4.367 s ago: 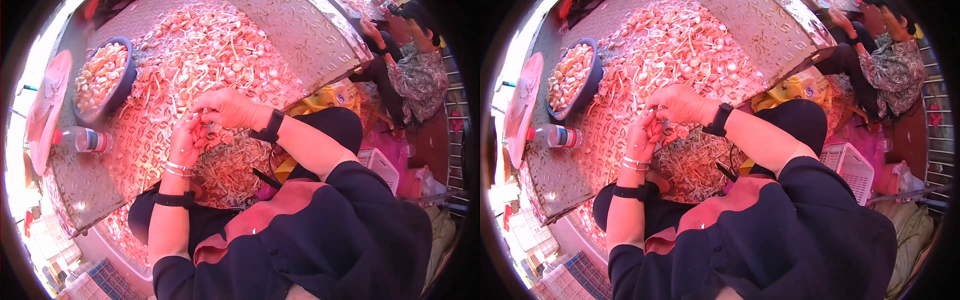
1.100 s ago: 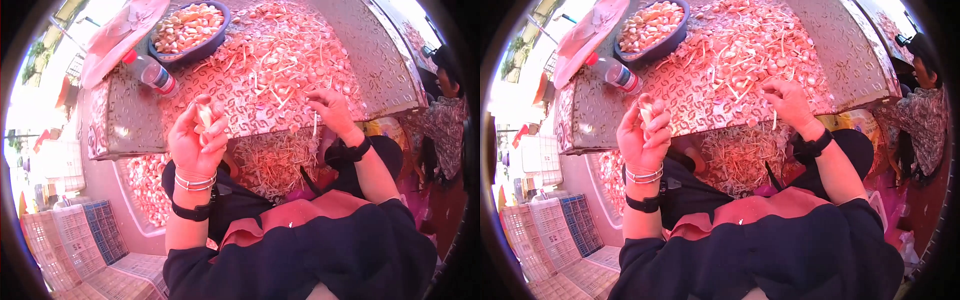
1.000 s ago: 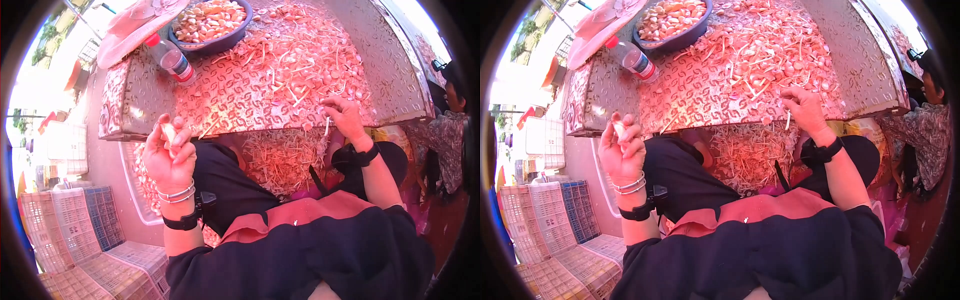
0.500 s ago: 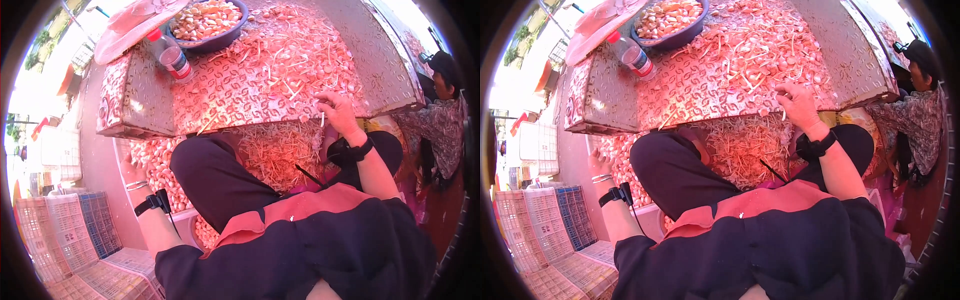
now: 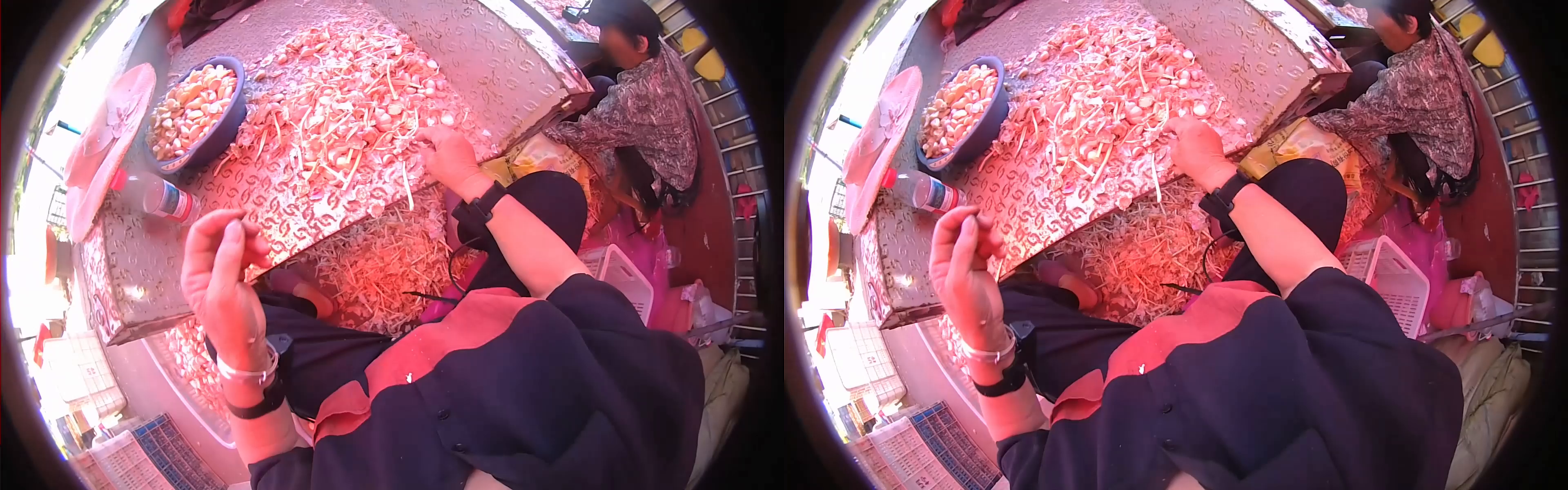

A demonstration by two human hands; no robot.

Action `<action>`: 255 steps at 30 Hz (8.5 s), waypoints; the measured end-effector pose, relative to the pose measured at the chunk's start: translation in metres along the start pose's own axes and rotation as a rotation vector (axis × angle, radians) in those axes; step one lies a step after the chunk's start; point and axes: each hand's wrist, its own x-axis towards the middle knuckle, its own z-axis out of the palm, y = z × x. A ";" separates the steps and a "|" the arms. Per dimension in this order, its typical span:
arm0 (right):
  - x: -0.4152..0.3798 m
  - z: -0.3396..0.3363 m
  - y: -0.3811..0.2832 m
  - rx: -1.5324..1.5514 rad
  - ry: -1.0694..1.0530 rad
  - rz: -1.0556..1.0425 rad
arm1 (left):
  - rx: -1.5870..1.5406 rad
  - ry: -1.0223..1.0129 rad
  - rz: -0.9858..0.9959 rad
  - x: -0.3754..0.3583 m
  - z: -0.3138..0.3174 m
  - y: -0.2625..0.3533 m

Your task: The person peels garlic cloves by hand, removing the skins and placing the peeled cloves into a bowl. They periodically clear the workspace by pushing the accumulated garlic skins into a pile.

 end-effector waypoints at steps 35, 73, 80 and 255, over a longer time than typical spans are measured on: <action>0.022 0.020 -0.042 -0.034 -0.294 -0.244 | 0.853 -0.614 0.517 0.030 0.041 -0.168; 0.031 0.073 -0.103 0.608 -0.222 -0.248 | -0.339 -0.020 -0.571 0.083 0.009 -0.178; 0.033 0.059 -0.094 0.992 -0.358 0.374 | -0.736 -0.202 -0.594 0.079 0.007 -0.177; -0.016 0.051 -0.139 1.277 -0.567 0.375 | -0.613 -0.041 -0.567 0.031 0.002 -0.166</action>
